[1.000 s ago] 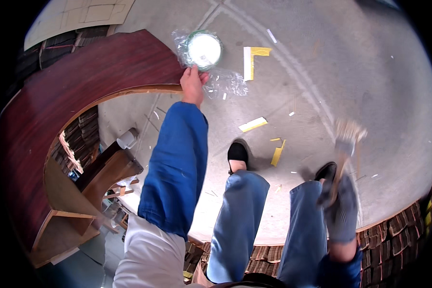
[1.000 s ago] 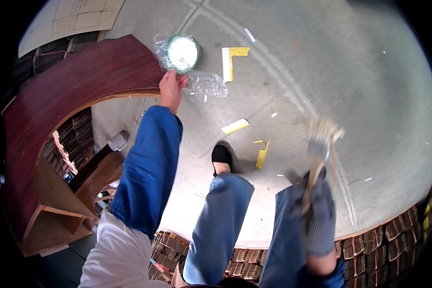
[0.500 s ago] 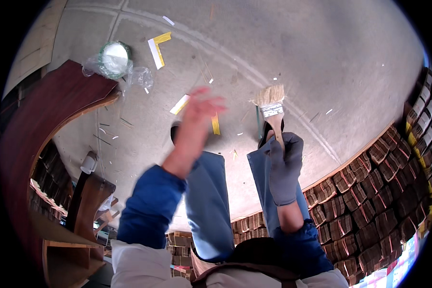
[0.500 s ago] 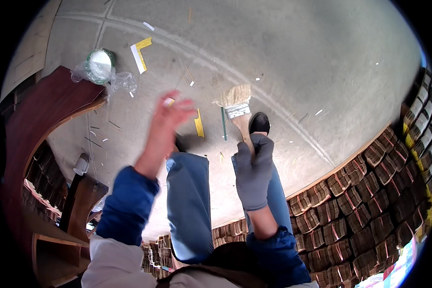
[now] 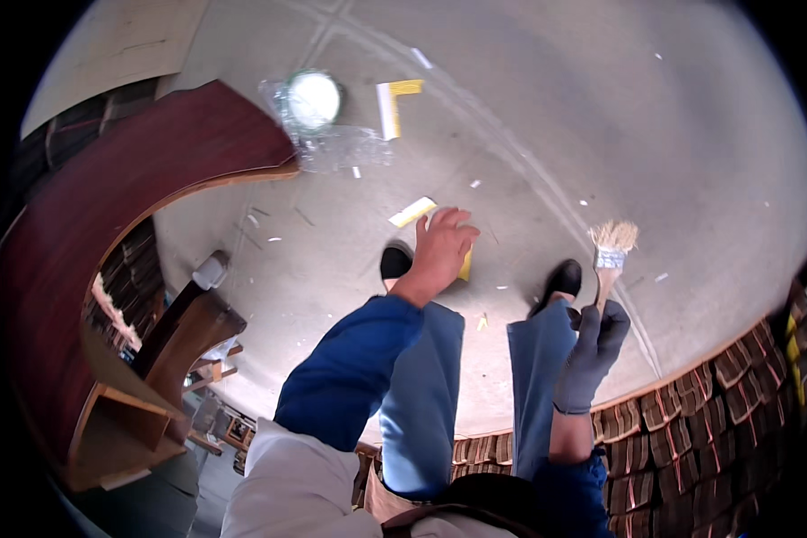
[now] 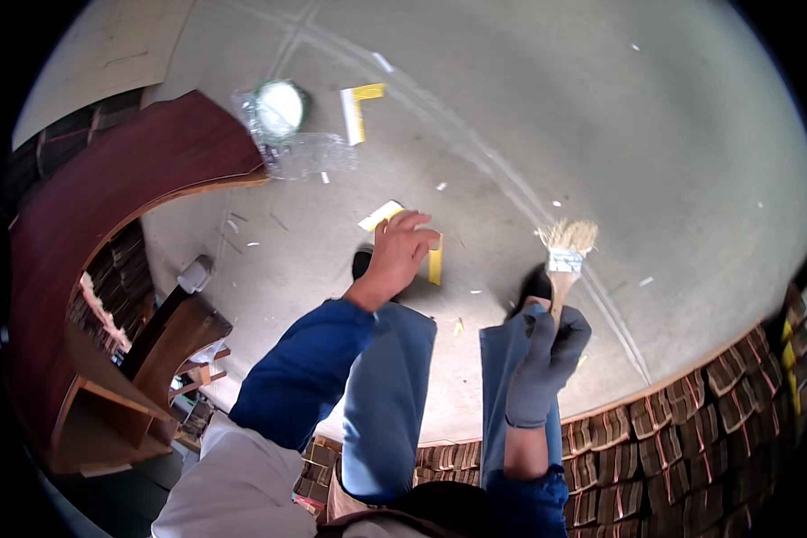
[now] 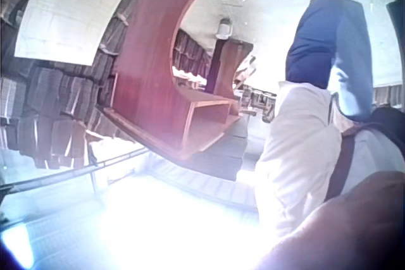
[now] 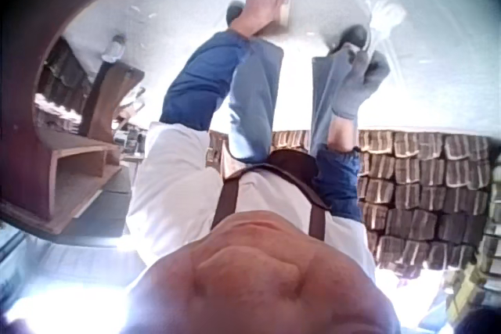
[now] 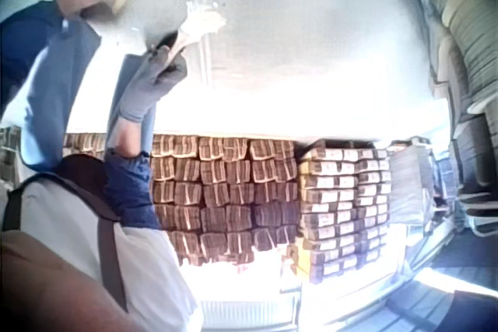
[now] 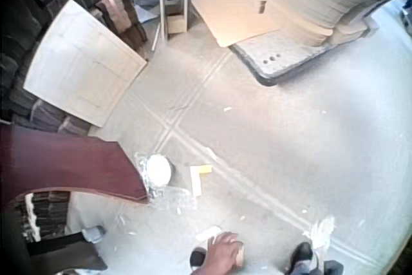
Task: The person scoops white glue from a container and applies it to a large piece of cardboard using a brush. The person repeatedly dips the brush into the glue and spreads it across the cardboard surface in a systematic manner.
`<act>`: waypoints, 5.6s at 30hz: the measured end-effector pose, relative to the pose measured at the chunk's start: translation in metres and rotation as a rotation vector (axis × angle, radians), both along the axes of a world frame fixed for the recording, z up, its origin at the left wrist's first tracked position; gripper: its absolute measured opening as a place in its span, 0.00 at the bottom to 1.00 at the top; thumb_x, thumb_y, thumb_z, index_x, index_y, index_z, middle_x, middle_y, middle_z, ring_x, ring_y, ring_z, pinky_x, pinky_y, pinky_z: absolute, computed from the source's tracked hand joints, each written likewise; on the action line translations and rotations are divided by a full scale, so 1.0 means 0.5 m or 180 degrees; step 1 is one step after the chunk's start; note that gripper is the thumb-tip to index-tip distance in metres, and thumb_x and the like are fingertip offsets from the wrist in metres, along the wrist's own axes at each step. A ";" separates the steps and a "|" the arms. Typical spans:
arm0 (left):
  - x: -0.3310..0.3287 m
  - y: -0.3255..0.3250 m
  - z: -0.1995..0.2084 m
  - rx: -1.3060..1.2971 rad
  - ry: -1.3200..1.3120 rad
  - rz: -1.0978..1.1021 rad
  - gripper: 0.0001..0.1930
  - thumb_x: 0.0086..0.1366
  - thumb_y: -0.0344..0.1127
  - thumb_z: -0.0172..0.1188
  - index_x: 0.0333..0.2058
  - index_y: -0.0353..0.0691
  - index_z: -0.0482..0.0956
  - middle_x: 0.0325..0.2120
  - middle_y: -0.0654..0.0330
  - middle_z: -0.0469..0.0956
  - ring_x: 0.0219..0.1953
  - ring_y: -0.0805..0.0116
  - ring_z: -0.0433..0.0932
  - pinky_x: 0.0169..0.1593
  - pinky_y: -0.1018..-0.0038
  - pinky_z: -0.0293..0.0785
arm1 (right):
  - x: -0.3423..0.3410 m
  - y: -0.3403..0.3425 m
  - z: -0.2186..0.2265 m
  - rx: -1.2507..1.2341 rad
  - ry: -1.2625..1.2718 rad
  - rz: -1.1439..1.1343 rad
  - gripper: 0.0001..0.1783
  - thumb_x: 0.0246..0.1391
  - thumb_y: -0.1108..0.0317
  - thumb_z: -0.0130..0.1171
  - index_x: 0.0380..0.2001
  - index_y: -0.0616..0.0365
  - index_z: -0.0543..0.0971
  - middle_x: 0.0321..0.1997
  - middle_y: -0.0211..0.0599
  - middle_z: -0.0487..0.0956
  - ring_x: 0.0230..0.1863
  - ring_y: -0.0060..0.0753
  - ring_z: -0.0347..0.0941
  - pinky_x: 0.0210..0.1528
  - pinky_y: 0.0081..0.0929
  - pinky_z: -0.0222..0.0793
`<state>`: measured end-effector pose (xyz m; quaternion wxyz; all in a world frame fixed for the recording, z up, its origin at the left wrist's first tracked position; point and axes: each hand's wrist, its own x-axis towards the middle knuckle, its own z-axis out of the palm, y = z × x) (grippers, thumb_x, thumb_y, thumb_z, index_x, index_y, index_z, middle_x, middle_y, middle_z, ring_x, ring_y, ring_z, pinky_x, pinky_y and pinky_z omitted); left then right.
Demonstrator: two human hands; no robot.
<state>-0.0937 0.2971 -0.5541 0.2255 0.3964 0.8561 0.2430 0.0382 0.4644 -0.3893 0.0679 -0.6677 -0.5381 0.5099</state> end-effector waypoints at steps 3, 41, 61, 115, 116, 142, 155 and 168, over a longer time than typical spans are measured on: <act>-0.101 -0.065 -0.070 -0.0343 -0.0718 0.1241 0.06 0.53 0.35 0.69 0.29 0.45 0.81 0.33 0.57 0.79 0.38 0.52 0.77 0.44 0.60 0.71 | -0.007 -0.013 -0.006 -0.0102 0.0172 0.0209 0.06 0.65 0.69 0.50 0.38 0.61 0.68 0.31 0.30 0.69 0.33 0.21 0.67 0.44 0.24 0.70; 0.279 -0.005 0.461 -0.0514 -0.2227 0.2508 0.15 0.64 0.44 0.51 0.35 0.35 0.75 0.29 0.39 0.78 0.34 0.38 0.78 0.37 0.49 0.71 | 0.254 0.186 0.369 -0.0004 0.0868 0.0262 0.16 0.58 0.76 0.53 0.50 0.64 0.73 0.43 0.36 0.74 0.35 0.23 0.73 0.37 0.24 0.78; 0.536 -0.798 1.312 0.0922 -0.1546 0.3844 0.12 0.65 0.33 0.50 0.42 0.32 0.77 0.27 0.52 0.79 0.29 0.68 0.77 0.36 0.68 0.74 | 0.064 -0.148 1.139 0.0305 0.3177 0.2432 0.17 0.69 0.62 0.46 0.49 0.67 0.70 0.37 0.33 0.73 0.35 0.21 0.69 0.43 0.27 0.70; -0.135 -1.921 1.232 0.4231 -0.2244 0.5212 0.13 0.69 0.43 0.59 0.45 0.41 0.73 0.29 0.69 0.70 0.30 0.78 0.68 0.39 0.74 0.73 | -0.709 -1.973 1.157 0.2085 0.2083 0.7064 0.20 0.58 0.49 0.57 0.40 0.55 0.77 0.31 0.44 0.81 0.34 0.48 0.78 0.39 0.38 0.72; -0.132 -1.918 1.231 0.4243 -0.2275 0.5215 0.14 0.68 0.43 0.59 0.45 0.42 0.73 0.31 0.68 0.70 0.31 0.78 0.68 0.40 0.75 0.73 | -0.712 -1.981 1.143 0.2008 0.1925 0.7151 0.20 0.58 0.50 0.57 0.41 0.55 0.77 0.33 0.45 0.81 0.36 0.49 0.78 0.40 0.40 0.71; -0.112 -1.913 1.212 0.4430 -0.2359 0.5164 0.19 0.74 0.52 0.46 0.43 0.40 0.73 0.35 0.64 0.72 0.38 0.72 0.70 0.41 0.71 0.71 | -0.637 -1.927 1.145 0.1246 0.2246 0.6696 0.16 0.59 0.60 0.59 0.45 0.58 0.76 0.38 0.42 0.80 0.35 0.37 0.78 0.41 0.33 0.74; -0.126 -1.916 1.225 0.4577 -0.2422 0.5135 0.18 0.74 0.50 0.45 0.39 0.41 0.75 0.34 0.66 0.72 0.36 0.74 0.69 0.42 0.74 0.70 | -0.722 -1.860 1.005 -0.3012 0.1544 0.2806 0.17 0.66 0.53 0.52 0.30 0.54 0.71 0.18 0.30 0.68 0.21 0.26 0.66 0.31 0.33 0.74; -0.120 -1.913 1.250 0.4414 -0.2449 0.5239 0.19 0.74 0.49 0.45 0.43 0.40 0.77 0.36 0.66 0.74 0.37 0.76 0.70 0.43 0.76 0.70 | -0.710 -1.926 1.100 -0.0350 0.1887 0.4650 0.19 0.61 0.57 0.57 0.39 0.67 0.74 0.26 0.40 0.77 0.20 0.26 0.75 0.24 0.25 0.77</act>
